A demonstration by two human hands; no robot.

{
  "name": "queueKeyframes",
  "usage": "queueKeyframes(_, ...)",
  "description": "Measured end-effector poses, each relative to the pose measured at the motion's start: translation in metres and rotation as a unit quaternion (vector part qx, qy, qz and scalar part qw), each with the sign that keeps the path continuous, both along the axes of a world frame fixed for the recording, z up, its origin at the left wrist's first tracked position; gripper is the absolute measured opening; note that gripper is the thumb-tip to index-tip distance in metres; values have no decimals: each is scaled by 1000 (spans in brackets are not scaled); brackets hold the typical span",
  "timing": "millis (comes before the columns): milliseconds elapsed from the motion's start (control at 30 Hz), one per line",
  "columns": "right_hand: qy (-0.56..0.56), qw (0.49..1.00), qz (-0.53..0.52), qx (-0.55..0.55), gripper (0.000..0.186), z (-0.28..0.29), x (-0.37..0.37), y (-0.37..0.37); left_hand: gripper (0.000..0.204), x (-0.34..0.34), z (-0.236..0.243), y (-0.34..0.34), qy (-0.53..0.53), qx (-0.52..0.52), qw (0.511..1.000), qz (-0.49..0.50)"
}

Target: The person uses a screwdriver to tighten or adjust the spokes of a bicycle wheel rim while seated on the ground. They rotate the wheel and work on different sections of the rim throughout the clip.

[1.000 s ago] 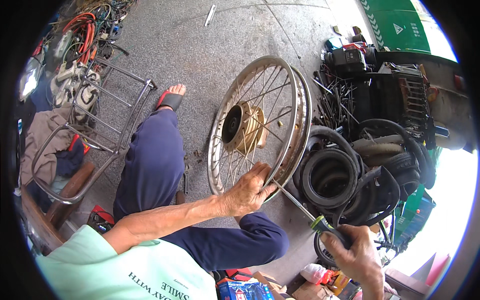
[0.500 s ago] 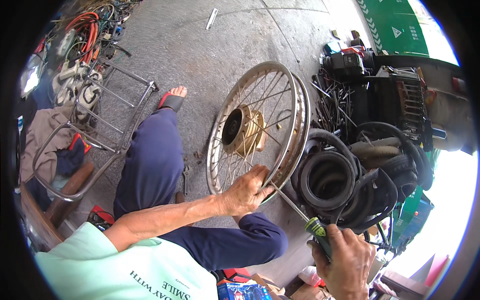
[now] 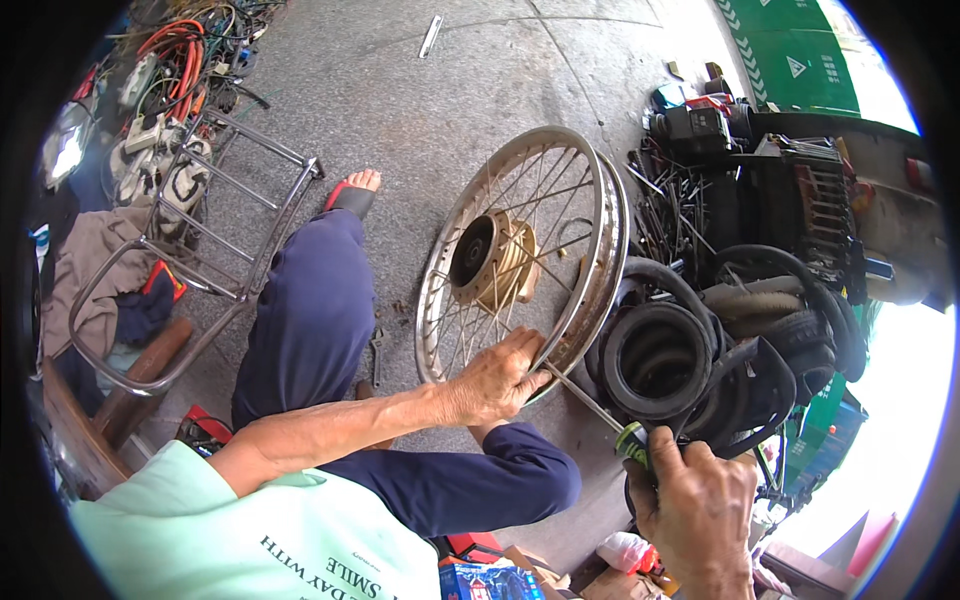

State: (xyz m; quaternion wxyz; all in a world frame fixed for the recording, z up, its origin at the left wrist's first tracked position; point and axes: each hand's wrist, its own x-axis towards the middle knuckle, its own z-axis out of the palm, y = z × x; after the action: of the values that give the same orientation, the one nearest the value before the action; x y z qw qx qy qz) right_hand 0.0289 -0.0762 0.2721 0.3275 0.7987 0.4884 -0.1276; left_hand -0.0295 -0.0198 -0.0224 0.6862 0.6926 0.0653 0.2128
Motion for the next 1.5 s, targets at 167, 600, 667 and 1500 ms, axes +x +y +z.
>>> queueKeyframes(167,-105,989,97,-34,50,-6,-21,-15,31,1,0,0,5,-14,1000,12)
queueKeyframes(600,-34,999,-23,-31,32,1,-11,7,29,-1,1,7,0,-12,1000,-3)
queueKeyframes(667,-109,981,153,-41,36,-4,-14,-6,32,0,3,6,-5,-6,1000,-11)
queueKeyframes(1500,-175,954,238,-57,42,-18,-30,-18,30,1,1,11,23,2,1000,12)
